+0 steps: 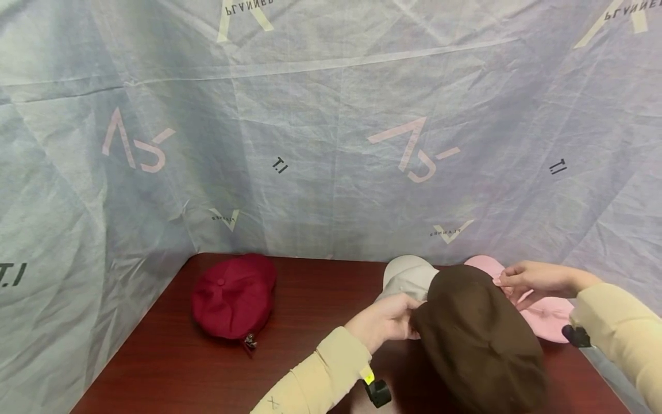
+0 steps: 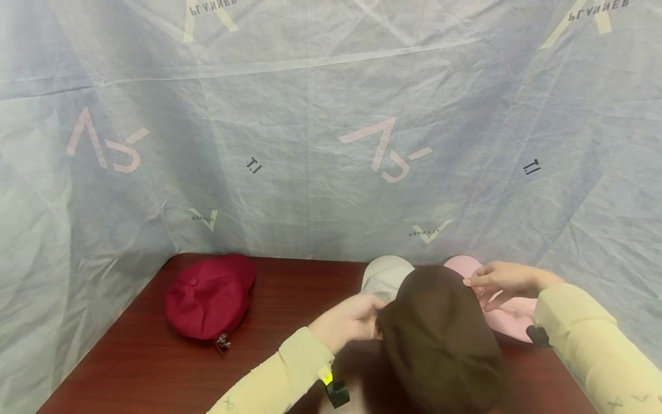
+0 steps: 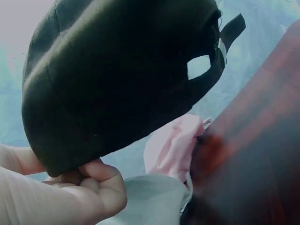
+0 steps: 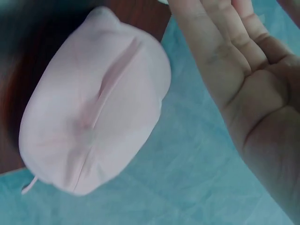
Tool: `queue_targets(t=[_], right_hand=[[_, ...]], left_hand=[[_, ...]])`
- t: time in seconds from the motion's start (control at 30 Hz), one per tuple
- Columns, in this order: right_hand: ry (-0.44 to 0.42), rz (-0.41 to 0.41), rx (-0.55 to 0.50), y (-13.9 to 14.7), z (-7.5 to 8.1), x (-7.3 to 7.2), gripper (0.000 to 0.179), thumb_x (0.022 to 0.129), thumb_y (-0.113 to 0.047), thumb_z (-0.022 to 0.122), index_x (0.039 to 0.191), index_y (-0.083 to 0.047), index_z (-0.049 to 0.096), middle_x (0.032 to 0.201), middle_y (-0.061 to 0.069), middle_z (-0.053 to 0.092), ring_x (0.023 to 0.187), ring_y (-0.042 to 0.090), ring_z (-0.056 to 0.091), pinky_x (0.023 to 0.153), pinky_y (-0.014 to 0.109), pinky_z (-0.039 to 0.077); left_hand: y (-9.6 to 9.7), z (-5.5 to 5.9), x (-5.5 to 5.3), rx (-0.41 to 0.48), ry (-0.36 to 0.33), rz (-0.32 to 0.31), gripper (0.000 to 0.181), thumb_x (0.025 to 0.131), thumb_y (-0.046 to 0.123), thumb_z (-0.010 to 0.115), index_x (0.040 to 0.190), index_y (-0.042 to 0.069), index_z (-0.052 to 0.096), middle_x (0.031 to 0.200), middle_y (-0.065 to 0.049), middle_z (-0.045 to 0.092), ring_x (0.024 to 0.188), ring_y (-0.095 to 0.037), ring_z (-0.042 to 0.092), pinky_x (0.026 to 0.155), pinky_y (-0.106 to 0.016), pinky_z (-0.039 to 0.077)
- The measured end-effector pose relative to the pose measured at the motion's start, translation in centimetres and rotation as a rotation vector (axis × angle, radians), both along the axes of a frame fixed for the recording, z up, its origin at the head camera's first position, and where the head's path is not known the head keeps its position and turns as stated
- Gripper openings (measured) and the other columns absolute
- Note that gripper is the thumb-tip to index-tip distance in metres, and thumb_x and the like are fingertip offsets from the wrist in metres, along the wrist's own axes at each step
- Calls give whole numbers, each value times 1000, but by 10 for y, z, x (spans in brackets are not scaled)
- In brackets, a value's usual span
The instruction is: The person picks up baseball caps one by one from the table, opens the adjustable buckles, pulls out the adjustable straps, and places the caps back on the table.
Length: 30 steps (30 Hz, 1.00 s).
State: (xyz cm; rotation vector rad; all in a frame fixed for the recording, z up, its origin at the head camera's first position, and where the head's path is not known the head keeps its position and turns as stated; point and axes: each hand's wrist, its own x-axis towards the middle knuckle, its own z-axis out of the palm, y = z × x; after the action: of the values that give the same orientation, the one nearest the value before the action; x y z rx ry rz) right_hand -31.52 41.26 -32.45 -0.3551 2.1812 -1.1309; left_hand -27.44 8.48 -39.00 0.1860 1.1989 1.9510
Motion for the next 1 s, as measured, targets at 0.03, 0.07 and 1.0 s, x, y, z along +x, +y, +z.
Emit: queue_targets(t=[0.03,0.07,1.0], right_hand=[[9,2,-3,-3,1,0,20,100,-17,45,99,1,54,88,10,64,84,26,66,76,43,56],[20,2,-2,-6,2,0,21,100,-18,45,98,1,54,87,10,64,84,25,66,76,42,56],[153,-159,-216,-98,-3,-16,23,98,-27,51,93,-6,58,81,1,66,77,13,65,74,38,56]], left_hand=[[-3,1,-1,9,0,1,28,93,7,38,72,17,52,71,7,50,66,-7,47,67,-26,35],[-6,2,-2,16,1,2,28,93,7,38,72,17,52,72,6,51,67,-7,48,67,-26,36],[-100,21,1,195,-9,80,35,93,2,40,67,15,61,60,8,54,52,-4,48,51,-19,39]])
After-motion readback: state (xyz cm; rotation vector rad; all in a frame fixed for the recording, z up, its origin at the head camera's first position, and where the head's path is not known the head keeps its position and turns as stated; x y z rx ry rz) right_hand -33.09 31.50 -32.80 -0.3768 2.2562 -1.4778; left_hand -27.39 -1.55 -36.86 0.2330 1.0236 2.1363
